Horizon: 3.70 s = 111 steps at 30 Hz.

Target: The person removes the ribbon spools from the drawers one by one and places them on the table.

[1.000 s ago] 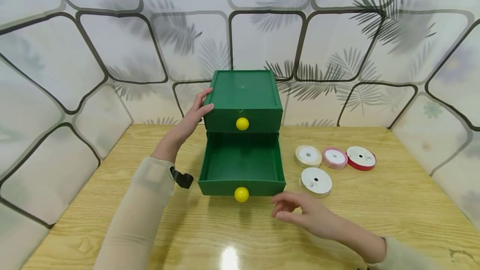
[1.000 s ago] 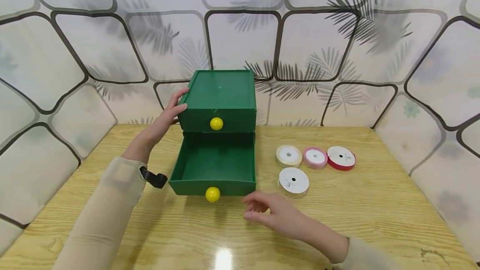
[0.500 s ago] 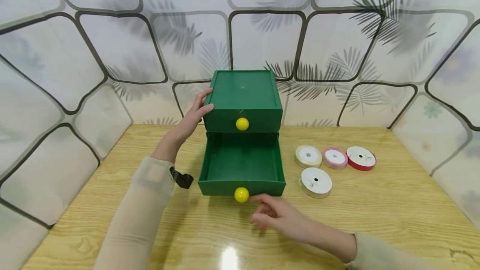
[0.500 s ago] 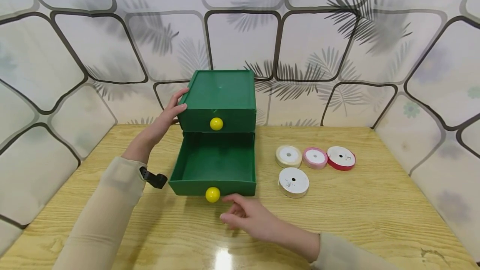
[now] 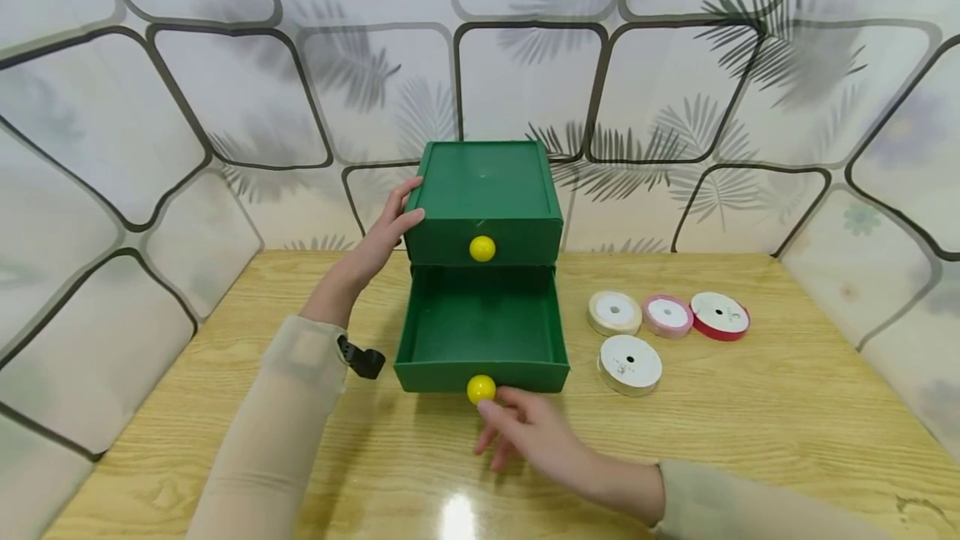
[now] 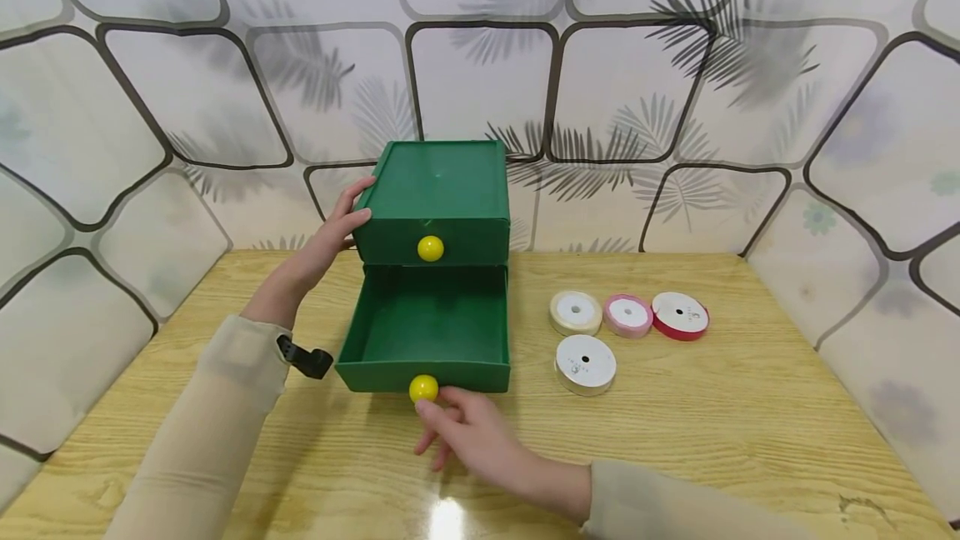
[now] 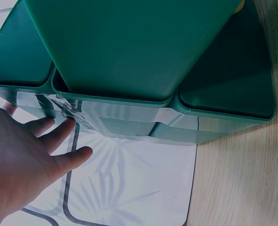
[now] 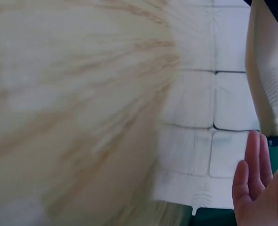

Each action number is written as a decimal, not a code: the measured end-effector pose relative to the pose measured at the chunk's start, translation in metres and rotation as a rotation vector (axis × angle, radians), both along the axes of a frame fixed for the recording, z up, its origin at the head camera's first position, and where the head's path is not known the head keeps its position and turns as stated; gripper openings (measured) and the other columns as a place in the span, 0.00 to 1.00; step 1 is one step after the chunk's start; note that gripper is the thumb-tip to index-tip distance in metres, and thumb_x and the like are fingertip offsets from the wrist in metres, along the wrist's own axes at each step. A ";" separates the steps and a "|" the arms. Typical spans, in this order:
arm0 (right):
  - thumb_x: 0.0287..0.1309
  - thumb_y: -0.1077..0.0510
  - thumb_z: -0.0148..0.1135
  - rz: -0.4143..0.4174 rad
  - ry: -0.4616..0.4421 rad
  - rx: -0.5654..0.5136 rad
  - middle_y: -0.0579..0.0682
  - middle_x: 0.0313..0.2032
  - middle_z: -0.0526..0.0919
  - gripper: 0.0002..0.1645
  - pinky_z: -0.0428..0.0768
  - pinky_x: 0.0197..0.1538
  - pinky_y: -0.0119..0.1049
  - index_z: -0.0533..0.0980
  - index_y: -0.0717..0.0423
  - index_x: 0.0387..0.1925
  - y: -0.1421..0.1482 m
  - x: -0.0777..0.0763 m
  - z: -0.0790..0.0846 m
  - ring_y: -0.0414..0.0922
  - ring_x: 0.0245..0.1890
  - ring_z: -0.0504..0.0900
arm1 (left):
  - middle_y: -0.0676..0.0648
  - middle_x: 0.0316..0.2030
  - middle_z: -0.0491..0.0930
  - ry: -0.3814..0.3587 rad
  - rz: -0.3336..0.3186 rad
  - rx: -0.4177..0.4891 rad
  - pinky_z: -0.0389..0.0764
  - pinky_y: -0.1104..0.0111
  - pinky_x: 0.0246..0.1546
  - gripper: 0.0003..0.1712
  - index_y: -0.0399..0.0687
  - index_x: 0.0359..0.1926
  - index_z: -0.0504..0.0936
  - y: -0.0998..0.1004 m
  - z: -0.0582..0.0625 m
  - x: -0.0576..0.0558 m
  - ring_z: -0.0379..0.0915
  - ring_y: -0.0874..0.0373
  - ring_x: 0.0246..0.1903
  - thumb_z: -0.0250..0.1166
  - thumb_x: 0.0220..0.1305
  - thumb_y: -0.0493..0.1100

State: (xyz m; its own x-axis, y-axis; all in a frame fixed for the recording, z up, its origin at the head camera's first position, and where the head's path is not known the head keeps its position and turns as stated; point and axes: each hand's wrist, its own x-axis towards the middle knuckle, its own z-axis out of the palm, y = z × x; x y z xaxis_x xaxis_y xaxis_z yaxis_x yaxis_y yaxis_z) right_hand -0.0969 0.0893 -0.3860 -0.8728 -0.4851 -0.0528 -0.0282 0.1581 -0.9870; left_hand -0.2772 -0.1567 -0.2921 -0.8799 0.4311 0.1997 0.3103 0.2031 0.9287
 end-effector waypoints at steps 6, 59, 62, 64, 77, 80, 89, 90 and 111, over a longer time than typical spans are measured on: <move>0.72 0.49 0.52 -0.087 -0.028 -0.049 0.57 0.25 0.85 0.24 0.74 0.23 0.33 0.75 0.70 0.50 -0.010 0.001 0.000 0.50 0.16 0.80 | 0.43 0.74 0.41 -0.001 0.001 0.001 0.48 0.42 0.64 0.38 0.61 0.77 0.39 0.000 0.000 0.001 0.40 0.45 0.71 0.43 0.73 0.55; 0.71 0.47 0.52 -0.345 0.079 -0.077 0.54 0.23 0.84 0.26 0.70 0.23 0.35 0.79 0.70 0.41 -0.021 -0.105 0.007 0.53 0.17 0.80 | 0.43 0.74 0.41 -0.012 0.007 -0.003 0.48 0.41 0.64 0.37 0.63 0.77 0.39 0.000 0.000 0.000 0.42 0.44 0.71 0.44 0.73 0.56; 0.70 0.46 0.53 -0.357 0.079 -0.091 0.53 0.22 0.84 0.26 0.68 0.22 0.35 0.79 0.68 0.40 -0.022 -0.109 0.007 0.51 0.16 0.79 | 0.43 0.74 0.41 -0.013 0.011 -0.007 0.48 0.41 0.63 0.37 0.63 0.77 0.39 0.000 0.000 0.000 0.42 0.45 0.71 0.43 0.73 0.56; 0.70 0.45 0.54 -0.360 0.078 -0.096 0.53 0.22 0.84 0.26 0.67 0.21 0.35 0.79 0.68 0.40 -0.022 -0.111 0.006 0.51 0.16 0.79 | 0.43 0.74 0.41 -0.013 0.010 -0.006 0.48 0.41 0.63 0.37 0.64 0.77 0.39 0.000 0.000 0.000 0.41 0.45 0.71 0.43 0.73 0.56; 0.70 0.43 0.52 -0.322 0.051 -0.073 0.54 0.25 0.85 0.29 0.70 0.24 0.36 0.78 0.67 0.45 -0.020 -0.111 0.010 0.46 0.17 0.80 | 0.44 0.74 0.41 -0.017 0.016 -0.009 0.48 0.41 0.63 0.37 0.64 0.77 0.39 0.000 0.000 0.001 0.40 0.45 0.71 0.43 0.73 0.56; 0.70 0.40 0.52 -0.317 0.033 -0.046 0.54 0.26 0.85 0.31 0.70 0.25 0.36 0.78 0.67 0.47 -0.018 -0.107 0.009 0.46 0.18 0.81 | 0.44 0.74 0.41 -0.024 0.012 -0.001 0.47 0.41 0.63 0.37 0.64 0.77 0.39 0.000 0.000 0.001 0.40 0.45 0.72 0.43 0.74 0.56; 0.71 0.41 0.49 -0.219 -0.018 0.049 0.54 0.26 0.85 0.31 0.69 0.21 0.32 0.75 0.68 0.48 -0.014 -0.090 -0.009 0.47 0.17 0.80 | 0.44 0.74 0.42 -0.013 0.001 0.012 0.48 0.43 0.64 0.37 0.63 0.77 0.39 0.000 0.000 0.000 0.43 0.46 0.71 0.43 0.74 0.55; 0.72 0.42 0.49 -0.210 -0.036 0.055 0.54 0.26 0.85 0.31 0.69 0.20 0.31 0.75 0.68 0.48 -0.014 -0.089 -0.012 0.45 0.16 0.80 | 0.44 0.74 0.42 -0.014 0.001 0.013 0.48 0.43 0.64 0.37 0.63 0.77 0.39 0.000 0.000 0.000 0.43 0.46 0.71 0.43 0.74 0.55; 0.71 0.41 0.49 -0.270 -0.210 0.075 0.53 0.25 0.86 0.27 0.71 0.16 0.28 0.71 0.63 0.35 -0.025 -0.106 -0.021 0.40 0.14 0.79 | 0.45 0.75 0.39 -0.013 -0.005 -0.001 0.47 0.41 0.64 0.37 0.64 0.77 0.39 0.001 0.001 0.002 0.38 0.47 0.72 0.43 0.73 0.57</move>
State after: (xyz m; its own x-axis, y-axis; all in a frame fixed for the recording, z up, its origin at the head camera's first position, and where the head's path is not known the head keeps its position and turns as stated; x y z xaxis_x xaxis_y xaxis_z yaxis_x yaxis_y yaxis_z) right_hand -0.2033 0.0643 -0.4070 -0.9353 -0.2266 -0.2716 0.2270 0.2044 -0.9522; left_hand -0.2756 -0.1560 -0.2907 -0.8804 0.4354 0.1878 0.2991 0.2027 0.9324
